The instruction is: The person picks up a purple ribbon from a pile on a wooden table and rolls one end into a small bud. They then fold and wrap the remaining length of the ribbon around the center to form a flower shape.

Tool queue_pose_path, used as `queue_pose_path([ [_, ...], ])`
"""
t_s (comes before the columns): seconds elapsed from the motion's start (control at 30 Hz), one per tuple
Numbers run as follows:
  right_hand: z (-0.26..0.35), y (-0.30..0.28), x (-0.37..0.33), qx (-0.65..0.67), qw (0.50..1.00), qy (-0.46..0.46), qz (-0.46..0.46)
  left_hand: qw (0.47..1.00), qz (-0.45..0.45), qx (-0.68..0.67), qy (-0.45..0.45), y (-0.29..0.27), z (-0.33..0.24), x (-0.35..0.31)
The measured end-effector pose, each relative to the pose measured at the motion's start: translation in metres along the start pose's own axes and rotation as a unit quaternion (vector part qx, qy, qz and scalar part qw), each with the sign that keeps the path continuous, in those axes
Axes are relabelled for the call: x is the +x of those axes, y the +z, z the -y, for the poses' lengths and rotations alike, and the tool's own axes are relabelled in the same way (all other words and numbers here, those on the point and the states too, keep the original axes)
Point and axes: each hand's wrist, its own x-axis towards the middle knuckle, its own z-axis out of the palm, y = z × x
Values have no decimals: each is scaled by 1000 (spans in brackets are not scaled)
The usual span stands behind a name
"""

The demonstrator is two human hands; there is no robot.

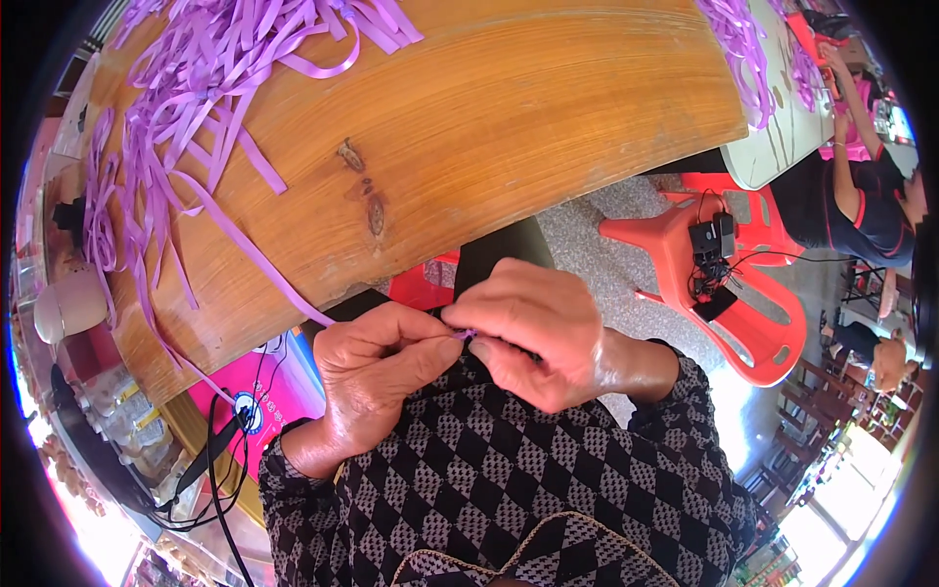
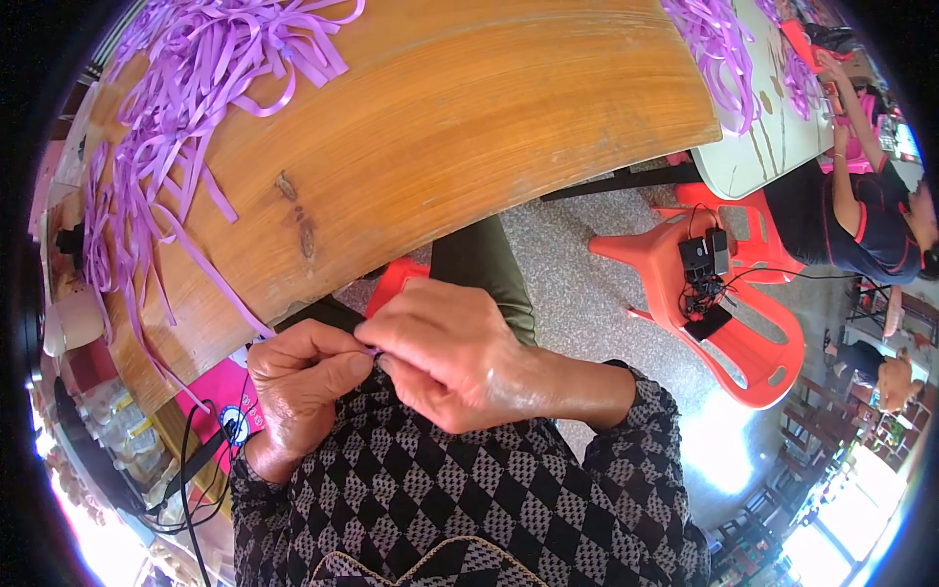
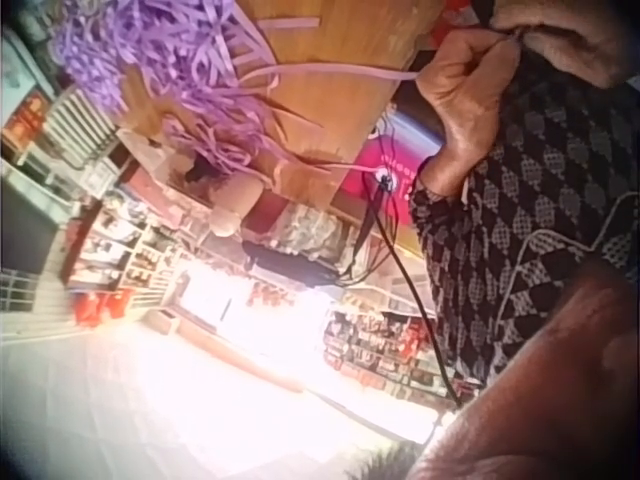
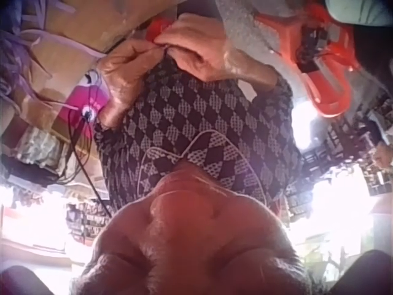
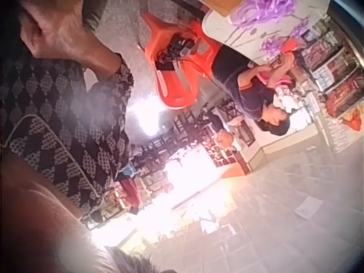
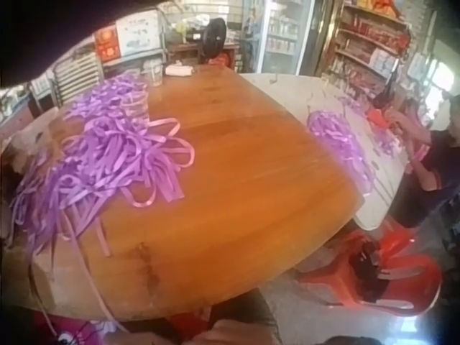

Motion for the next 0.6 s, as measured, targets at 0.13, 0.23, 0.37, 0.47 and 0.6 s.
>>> queue_pose_path([
  [0.13, 0, 9, 1, -94, 993, -61, -32, 989, 20, 127, 75, -1, -4, -2],
  [0.23, 4, 7, 5, -115, 989, -82, -43, 983, 34, 137, 120, 0, -4, -2],
  [0.37, 7, 0, 3, -105, 991, -79, -16, 988, 52, 90, 116, -5, -4, -6],
  [0.47, 4, -7, 10, -2, 998, -55, -1, 998, 39, 32, 24, -8, -19, -7],
  [0.6, 10, -22, 14, 70, 995, 54, 35, 996, -15, -70, 43, -10, -12, -2],
])
